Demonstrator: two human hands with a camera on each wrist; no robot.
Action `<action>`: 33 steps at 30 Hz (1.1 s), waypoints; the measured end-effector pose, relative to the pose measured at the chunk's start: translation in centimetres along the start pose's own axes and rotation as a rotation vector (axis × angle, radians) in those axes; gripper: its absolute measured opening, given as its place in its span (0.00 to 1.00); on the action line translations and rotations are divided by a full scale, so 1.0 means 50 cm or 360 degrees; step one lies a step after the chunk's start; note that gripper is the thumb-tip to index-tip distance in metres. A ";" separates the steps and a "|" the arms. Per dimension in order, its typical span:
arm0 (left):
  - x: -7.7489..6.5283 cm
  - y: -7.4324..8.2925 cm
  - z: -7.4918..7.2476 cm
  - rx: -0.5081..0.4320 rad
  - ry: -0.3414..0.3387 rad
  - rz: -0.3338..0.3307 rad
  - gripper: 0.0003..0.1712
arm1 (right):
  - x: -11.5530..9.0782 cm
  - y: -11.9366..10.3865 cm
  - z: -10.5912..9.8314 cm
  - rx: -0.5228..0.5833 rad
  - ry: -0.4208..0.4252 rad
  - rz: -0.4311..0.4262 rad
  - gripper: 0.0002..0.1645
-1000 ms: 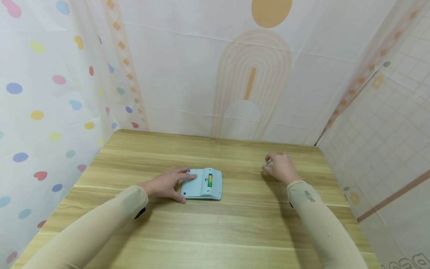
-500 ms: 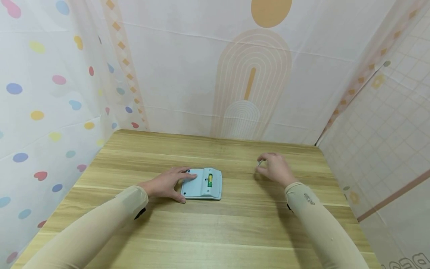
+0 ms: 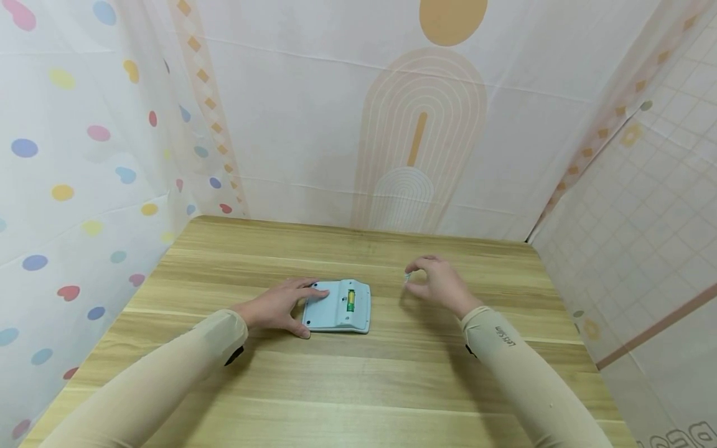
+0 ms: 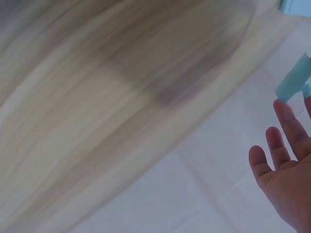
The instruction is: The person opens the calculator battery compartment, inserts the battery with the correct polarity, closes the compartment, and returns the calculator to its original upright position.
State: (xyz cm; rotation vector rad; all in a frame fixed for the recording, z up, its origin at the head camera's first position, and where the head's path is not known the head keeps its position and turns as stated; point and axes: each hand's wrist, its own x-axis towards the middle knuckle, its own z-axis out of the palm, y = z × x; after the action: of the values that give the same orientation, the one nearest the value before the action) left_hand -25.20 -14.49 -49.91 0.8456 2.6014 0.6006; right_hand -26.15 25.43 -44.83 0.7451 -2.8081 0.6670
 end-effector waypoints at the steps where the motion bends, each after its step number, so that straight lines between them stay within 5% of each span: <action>1: 0.000 0.000 0.000 0.0000 -0.0001 -0.0001 0.56 | 0.001 -0.004 0.002 0.0005 -0.0002 -0.0014 0.16; 21: -0.002 0.004 -0.001 -0.0003 -0.0004 -0.0020 0.55 | 0.016 -0.081 0.030 0.0106 -0.0239 0.0008 0.21; 33: 0.000 0.005 -0.001 0.0005 -0.0011 -0.0021 0.55 | 0.027 -0.111 0.055 0.0193 -0.0329 -0.0105 0.23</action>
State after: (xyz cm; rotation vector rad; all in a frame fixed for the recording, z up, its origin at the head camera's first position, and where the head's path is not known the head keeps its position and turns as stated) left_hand -25.12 -14.34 -49.74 0.8296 2.6004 0.5895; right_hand -24.62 19.28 -44.85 0.9770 -2.9319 0.7971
